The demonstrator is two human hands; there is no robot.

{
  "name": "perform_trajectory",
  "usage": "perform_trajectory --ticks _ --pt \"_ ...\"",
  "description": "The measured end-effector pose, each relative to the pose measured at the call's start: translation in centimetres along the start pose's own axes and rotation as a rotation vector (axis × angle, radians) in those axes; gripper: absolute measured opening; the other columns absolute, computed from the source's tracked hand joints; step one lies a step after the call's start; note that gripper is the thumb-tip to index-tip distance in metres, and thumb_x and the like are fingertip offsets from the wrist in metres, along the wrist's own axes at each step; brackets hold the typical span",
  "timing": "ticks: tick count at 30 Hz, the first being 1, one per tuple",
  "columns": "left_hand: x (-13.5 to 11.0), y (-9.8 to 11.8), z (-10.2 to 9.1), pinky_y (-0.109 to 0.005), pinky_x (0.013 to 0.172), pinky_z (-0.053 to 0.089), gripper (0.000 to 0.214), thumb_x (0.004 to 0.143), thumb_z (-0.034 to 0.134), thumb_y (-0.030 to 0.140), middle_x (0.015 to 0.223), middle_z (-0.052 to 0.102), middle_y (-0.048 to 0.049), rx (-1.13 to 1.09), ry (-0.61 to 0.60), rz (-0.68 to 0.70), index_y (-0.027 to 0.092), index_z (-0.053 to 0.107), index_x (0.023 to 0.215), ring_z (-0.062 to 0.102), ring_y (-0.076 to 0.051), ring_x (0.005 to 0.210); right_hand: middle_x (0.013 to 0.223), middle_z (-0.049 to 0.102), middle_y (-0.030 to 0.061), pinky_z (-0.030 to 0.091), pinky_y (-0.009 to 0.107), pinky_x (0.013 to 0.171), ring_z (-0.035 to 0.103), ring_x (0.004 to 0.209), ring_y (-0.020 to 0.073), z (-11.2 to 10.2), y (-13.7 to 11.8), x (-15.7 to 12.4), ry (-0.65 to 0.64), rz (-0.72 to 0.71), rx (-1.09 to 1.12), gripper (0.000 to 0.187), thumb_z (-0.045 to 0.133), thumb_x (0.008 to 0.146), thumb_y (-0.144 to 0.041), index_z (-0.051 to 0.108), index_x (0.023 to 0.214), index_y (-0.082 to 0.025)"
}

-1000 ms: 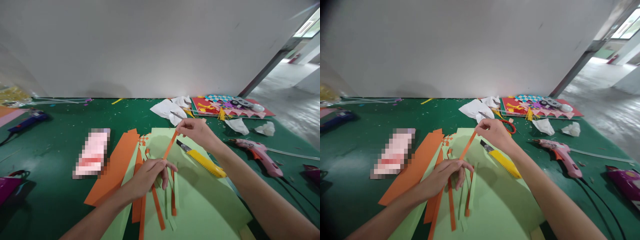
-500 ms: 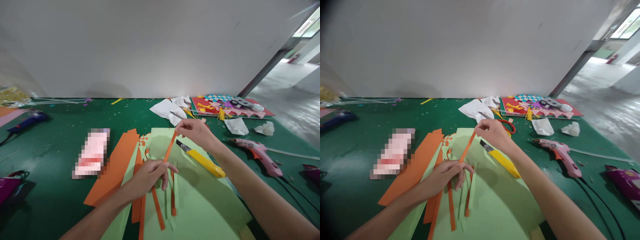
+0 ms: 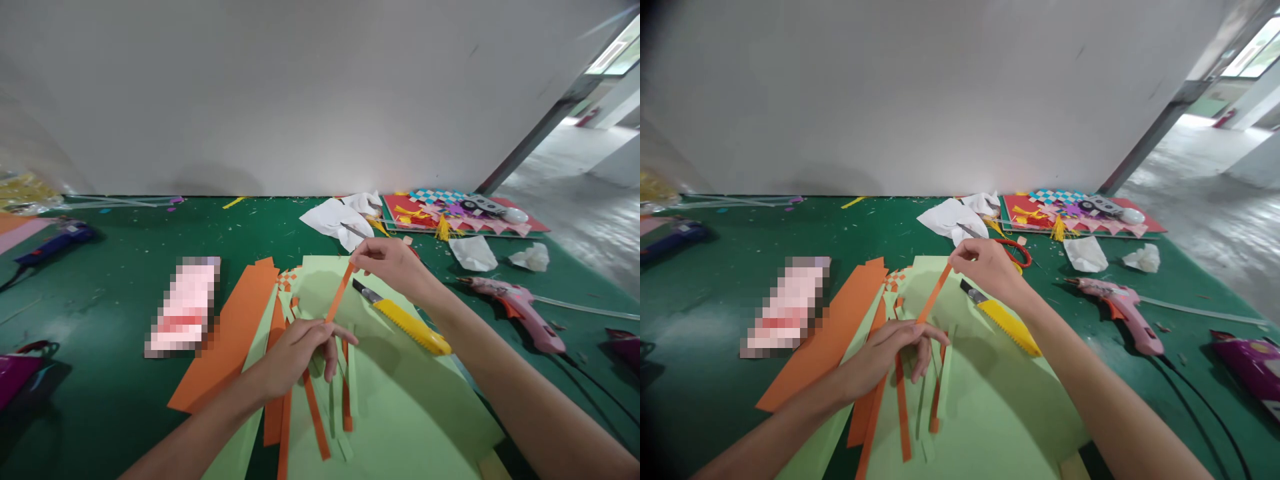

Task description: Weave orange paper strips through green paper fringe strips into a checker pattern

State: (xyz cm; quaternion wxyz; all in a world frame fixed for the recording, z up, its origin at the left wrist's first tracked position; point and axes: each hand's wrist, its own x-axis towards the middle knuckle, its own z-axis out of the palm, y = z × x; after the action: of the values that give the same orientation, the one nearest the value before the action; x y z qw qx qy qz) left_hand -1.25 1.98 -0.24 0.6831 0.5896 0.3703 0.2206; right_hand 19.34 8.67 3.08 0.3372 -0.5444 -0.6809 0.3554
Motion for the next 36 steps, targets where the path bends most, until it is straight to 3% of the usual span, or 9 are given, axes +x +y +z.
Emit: perform_trajectory --ticks 2,7,21,36 --pt "-0.02 -0.02 0.0 -0.029 0.087 0.046 0.055 0.096 0.029 0.035 0.053 0.058 -0.0032 0.01 -0.001 0.0 0.019 0.061 0.055 0.062 -0.017 0.075 0.072 0.07 0.0032 0.046 0.026 0.06 0.062 0.069 0.0162 -0.01 -0.02 0.04 -0.001 0.001 0.003 0.013 0.057 0.077 -0.026 0.065 0.07 -0.018" --pt "-0.09 0.21 -0.01 -0.027 0.091 0.044 0.057 0.097 0.029 0.036 0.053 0.058 -0.0052 0.061 0.004 0.035 0.02 0.058 0.051 0.059 -0.021 0.105 0.072 0.069 0.0029 0.046 0.026 0.06 0.062 0.069 0.0162 -0.02 -0.01 0.11 0.009 0.004 0.003 0.013 0.057 0.077 -0.026 0.064 0.07 -0.018" --pt "-0.29 0.77 0.0 -0.027 0.097 0.041 0.054 0.097 0.032 0.042 0.056 0.059 -0.0044 0.154 -0.003 -0.012 0.021 0.057 0.054 0.056 -0.021 0.112 0.071 0.069 0.0026 0.046 0.025 0.06 0.061 0.068 0.0156 -0.08 0.26 0.14 0.012 -0.011 0.005 0.013 0.057 0.078 -0.026 0.064 0.07 -0.018" --pt "-0.1 0.17 -0.13 -0.029 0.101 0.038 0.054 0.097 0.029 0.034 0.055 0.059 -0.004 0.043 -0.027 0.035 0.021 0.061 0.056 0.058 -0.02 0.108 0.071 0.069 0.0021 0.046 0.025 0.06 0.062 0.068 0.0157 -0.11 0.11 0.09 0.002 0.0 0.006 0.013 0.057 0.077 -0.025 0.064 0.07 -0.019"
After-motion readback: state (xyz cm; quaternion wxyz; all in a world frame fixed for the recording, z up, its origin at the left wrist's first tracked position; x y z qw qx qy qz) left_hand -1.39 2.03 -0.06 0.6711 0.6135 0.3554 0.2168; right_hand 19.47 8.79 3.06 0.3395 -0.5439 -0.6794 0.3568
